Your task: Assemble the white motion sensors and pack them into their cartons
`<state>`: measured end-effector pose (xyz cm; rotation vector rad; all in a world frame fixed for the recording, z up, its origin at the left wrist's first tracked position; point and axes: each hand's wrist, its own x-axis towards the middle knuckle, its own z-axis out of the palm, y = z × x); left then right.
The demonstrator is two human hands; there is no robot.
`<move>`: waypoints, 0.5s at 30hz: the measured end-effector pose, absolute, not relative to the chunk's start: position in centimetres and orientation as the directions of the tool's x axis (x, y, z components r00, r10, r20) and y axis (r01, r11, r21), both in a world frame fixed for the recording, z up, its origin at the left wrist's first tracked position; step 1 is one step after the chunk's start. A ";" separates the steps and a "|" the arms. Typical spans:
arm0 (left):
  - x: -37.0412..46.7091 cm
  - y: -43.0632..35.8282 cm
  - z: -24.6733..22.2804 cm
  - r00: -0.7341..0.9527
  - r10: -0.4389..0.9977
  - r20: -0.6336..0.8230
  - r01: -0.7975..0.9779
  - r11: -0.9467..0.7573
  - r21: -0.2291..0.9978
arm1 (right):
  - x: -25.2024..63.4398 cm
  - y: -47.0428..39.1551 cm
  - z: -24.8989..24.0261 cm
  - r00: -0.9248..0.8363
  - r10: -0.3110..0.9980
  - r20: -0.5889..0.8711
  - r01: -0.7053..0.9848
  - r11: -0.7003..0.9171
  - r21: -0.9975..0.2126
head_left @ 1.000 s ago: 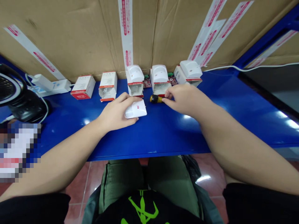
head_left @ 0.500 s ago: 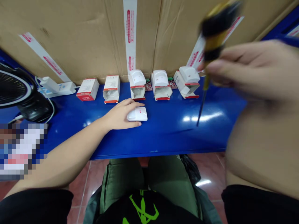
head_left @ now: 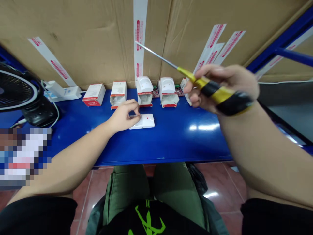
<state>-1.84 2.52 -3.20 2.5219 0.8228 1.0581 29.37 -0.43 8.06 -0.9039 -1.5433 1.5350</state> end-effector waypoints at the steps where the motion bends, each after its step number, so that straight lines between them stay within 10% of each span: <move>1: -1.8 2.5 -3.2 0.574 0.601 0.556 0.388 -0.798 0.462 | 29.6 0.0 7.0 -0.491 0.869 0.063 -0.060 0.038 -0.997; 15: -1.2 1.5 -3.4 0.640 0.598 0.482 0.377 -0.791 0.482 | 40.0 0.1 1.7 -0.366 0.878 -0.308 0.673 0.021 -0.739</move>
